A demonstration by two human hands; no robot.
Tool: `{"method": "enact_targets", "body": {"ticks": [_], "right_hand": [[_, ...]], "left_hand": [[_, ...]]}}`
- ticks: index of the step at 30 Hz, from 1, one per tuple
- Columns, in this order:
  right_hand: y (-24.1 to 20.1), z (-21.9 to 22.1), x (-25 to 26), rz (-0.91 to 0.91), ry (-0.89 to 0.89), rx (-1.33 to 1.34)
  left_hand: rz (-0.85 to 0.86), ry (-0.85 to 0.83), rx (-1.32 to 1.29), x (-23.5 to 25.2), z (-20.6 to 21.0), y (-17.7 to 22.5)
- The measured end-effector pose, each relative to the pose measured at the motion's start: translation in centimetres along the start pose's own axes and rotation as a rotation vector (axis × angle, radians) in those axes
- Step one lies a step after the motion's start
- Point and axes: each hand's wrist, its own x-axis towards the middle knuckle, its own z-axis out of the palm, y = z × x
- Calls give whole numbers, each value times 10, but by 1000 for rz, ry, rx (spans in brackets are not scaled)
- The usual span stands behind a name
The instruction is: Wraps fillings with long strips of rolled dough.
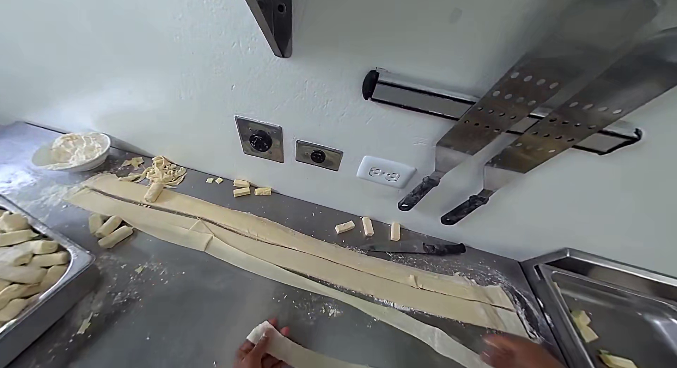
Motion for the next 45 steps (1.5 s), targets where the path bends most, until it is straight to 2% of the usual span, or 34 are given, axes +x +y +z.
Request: {"method": "enact_targets", "body": {"ticks": [3,7,10,12,14,16,19,21,24,27,31,33,35,36,37,40,41,43,45], "right_hand": [[-93,19,62,-194,207,76],[-218,18,147,-406,329,5],[-254,22,211,-455,310,-113],[-261,24,228,-444,290,-100],[-265,24,216,-405,317,85],[-272,34,184,-366,279,444],[-291,71,110,-353,-50,966],[-304,101,68,-360,-251,1195],[-320,133,35,-332,-336,1326],[-332,146,26,-319,-266,1346],[-339,146,24,-309,-196,1346],[-340,147,24,-384,-102,1226],[-335,154,32,-518,78,1003],[-333,156,39,-578,112,917],[-332,155,47,-617,46,856],[-337,153,71,-631,-418,723],[-342,154,75,-599,-513,667],[-348,154,76,-516,-603,586],[-345,153,71,-467,-657,548]], "left_hand": [[92,0,-38,7,-12,7],[143,-8,-29,18,-21,13],[108,8,-65,23,-24,18],[100,36,-64,22,-22,25],[147,78,9,23,-18,32],[256,88,156,27,-18,38],[338,65,367,31,-15,52],[367,41,461,27,-8,61],[446,13,519,16,1,68],[518,-32,556,1,5,65],[704,-121,662,-17,-5,53],[764,-227,700,-22,-14,49],[742,-270,706,-25,-25,51],[701,-264,683,-27,-30,54],[649,-249,643,-29,-35,57],[521,-176,506,-24,-54,61],[517,-142,518,-18,-60,61],[609,-54,689,0,-71,58],[870,20,1006,22,-85,52]]}}
